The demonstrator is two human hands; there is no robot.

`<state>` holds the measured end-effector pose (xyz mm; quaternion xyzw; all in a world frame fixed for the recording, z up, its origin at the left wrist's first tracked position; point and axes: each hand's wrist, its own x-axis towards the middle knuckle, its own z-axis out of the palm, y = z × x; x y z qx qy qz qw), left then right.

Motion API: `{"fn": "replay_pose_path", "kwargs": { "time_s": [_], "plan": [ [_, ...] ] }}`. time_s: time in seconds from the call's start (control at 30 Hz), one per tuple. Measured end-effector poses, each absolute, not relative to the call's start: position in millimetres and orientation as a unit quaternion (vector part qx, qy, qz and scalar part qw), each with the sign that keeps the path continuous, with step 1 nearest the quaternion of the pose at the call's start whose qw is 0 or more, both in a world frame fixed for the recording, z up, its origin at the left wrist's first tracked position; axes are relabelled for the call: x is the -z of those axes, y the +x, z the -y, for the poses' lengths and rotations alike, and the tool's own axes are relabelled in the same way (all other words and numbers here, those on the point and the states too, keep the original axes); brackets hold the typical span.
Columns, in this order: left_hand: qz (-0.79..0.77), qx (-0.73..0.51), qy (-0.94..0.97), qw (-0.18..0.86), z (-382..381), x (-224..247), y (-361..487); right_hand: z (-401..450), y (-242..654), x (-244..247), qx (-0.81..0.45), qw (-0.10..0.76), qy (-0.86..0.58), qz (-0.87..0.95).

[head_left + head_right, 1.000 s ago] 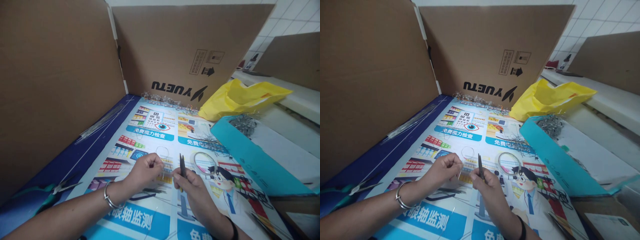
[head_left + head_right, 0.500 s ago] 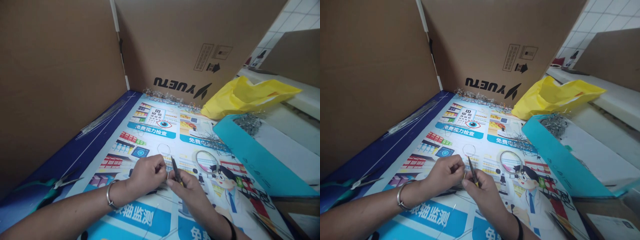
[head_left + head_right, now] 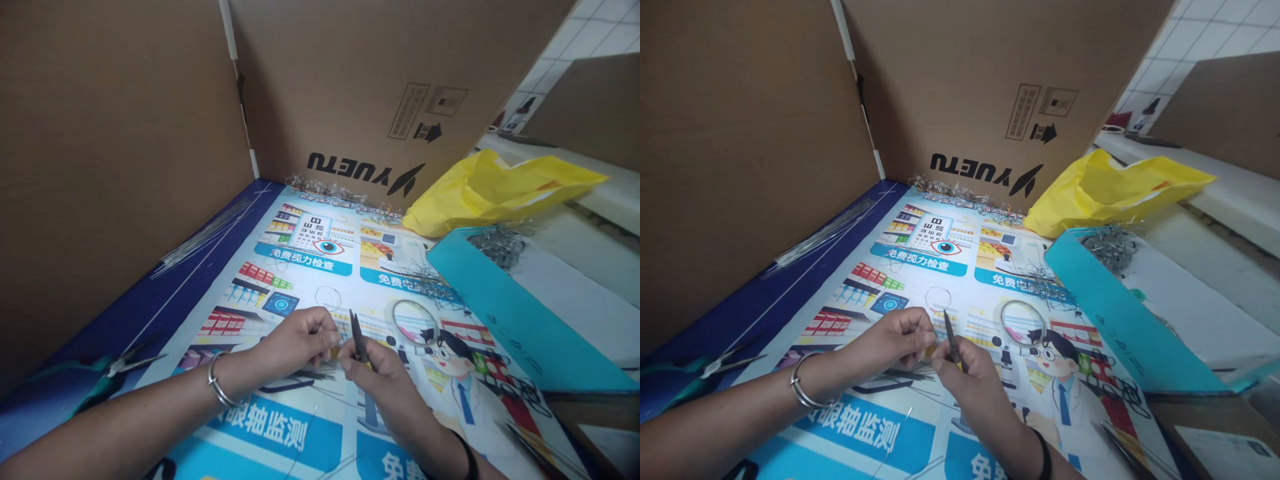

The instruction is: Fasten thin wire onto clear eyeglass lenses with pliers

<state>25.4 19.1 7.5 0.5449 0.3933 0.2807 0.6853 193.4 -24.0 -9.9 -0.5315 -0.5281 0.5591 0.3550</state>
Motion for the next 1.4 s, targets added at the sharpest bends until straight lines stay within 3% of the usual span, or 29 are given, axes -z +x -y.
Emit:
{"fn": "replay_pose_path", "kwargs": {
  "time_s": [0.43, 0.87, 1.07, 1.4],
  "plan": [
    [-0.377, -0.267, 0.548, 0.697, -18.0, -8.3, 24.9, 23.9, 196.2, 10.3, -0.563, 0.342, -0.519, 0.545],
    [-0.417, -0.296, 0.574, 0.640, -13.9, -9.6, 28.8, 22.9, 195.0, 6.9, -0.556, 0.336, -0.510, 0.565],
    [-0.421, -0.322, 0.570, 0.628, -17.2, -9.3, 23.6, 26.9, 208.1, 9.9, -0.692, 0.364, -0.465, 0.415],
    [-0.408, -0.366, 0.541, 0.637, -20.0, -1.7, 25.3, 45.1, 214.2, -0.2, -0.784, 0.244, -0.412, 0.396]
  ]
}}
